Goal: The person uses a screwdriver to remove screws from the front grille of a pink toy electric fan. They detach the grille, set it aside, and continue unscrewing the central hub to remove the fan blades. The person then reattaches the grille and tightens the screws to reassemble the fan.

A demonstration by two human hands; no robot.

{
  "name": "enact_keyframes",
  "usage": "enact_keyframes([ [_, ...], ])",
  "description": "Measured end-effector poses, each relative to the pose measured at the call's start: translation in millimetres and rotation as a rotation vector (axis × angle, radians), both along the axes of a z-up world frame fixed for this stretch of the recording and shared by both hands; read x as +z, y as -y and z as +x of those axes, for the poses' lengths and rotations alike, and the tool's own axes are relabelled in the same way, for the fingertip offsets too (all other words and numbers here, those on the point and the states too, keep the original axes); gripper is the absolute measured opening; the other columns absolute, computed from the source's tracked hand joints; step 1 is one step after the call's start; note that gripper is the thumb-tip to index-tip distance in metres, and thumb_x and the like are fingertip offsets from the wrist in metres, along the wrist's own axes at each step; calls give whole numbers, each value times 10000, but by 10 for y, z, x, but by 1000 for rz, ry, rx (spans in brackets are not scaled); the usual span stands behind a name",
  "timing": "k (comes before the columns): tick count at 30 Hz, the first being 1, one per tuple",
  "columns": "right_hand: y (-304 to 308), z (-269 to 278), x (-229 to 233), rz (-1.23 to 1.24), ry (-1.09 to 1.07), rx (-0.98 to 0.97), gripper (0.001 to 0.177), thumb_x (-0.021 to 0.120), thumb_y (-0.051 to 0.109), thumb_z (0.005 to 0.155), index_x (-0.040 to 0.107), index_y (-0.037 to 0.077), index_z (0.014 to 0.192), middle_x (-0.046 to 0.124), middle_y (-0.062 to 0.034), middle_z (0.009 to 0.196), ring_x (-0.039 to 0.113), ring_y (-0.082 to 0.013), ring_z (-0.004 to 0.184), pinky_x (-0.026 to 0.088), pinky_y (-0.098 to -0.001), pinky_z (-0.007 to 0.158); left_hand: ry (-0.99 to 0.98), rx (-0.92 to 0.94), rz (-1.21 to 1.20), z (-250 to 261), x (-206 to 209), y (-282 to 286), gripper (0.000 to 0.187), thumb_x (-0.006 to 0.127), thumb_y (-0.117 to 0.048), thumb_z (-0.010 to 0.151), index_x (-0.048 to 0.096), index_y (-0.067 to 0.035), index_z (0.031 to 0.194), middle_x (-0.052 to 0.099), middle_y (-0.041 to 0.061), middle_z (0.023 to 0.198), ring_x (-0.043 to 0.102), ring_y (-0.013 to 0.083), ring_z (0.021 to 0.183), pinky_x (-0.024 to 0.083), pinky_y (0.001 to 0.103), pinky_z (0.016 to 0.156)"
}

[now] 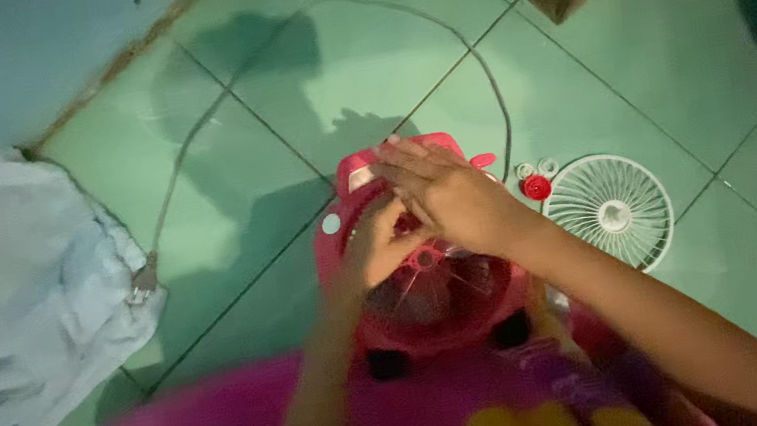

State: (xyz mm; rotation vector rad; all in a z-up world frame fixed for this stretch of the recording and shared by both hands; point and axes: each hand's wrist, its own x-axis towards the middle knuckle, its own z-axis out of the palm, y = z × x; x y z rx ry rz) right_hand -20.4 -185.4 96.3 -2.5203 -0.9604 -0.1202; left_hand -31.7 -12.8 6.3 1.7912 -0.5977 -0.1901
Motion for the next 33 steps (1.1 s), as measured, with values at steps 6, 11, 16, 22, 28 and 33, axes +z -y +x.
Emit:
enact_keyframes([
  [6,23,13,-25,-75,80,-7,463,613,130,916,580,-7,1357,537,-166,1510,460,-332,1448,345,-480,1191,-157,53,255,85,13,-6,326,818,-259,833,640,-26,976,728,139,883,736,258,782,566,396,697],
  [11,-83,5,-102,58,19,-97,416,593,141,1013,591,-21,1396,533,-154,1516,488,-313,1442,409,-441,1194,-130,481,215,-219,189,316,401,844,-202,809,605,-14,1069,708,183,918,702,310,827,538,419,675],
  [16,-79,-6,-117,49,85,-61,471,599,95,974,570,-23,1429,510,-169,1546,472,-321,1453,441,-421,1160,-20,272,-23,-150,121,189,484,798,-170,842,540,4,1212,658,185,1090,681,300,967,565,411,791],
  [22,-32,-52,-108,91,60,-13,477,600,77,1001,524,-50,1455,477,-207,1571,454,-332,1474,438,-413,1177,-91,-111,111,81,-30,-211,273,735,-194,985,622,-19,1162,710,108,1043,713,234,959,557,368,829],
  [28,-69,-55,-98,75,91,-37,459,592,115,1031,534,-40,1459,485,-174,1567,465,-318,1471,433,-422,1189,-157,154,-63,-155,40,114,399,701,-200,941,463,10,1183,634,106,957,672,207,894,536,356,764],
  [33,-48,-35,-40,117,61,-12,439,569,120,1032,552,-26,1446,493,-185,1573,472,-330,1467,436,-430,1177,-156,551,139,-364,87,350,325,737,-226,977,530,6,1072,606,188,857,652,295,782,544,375,732],
])
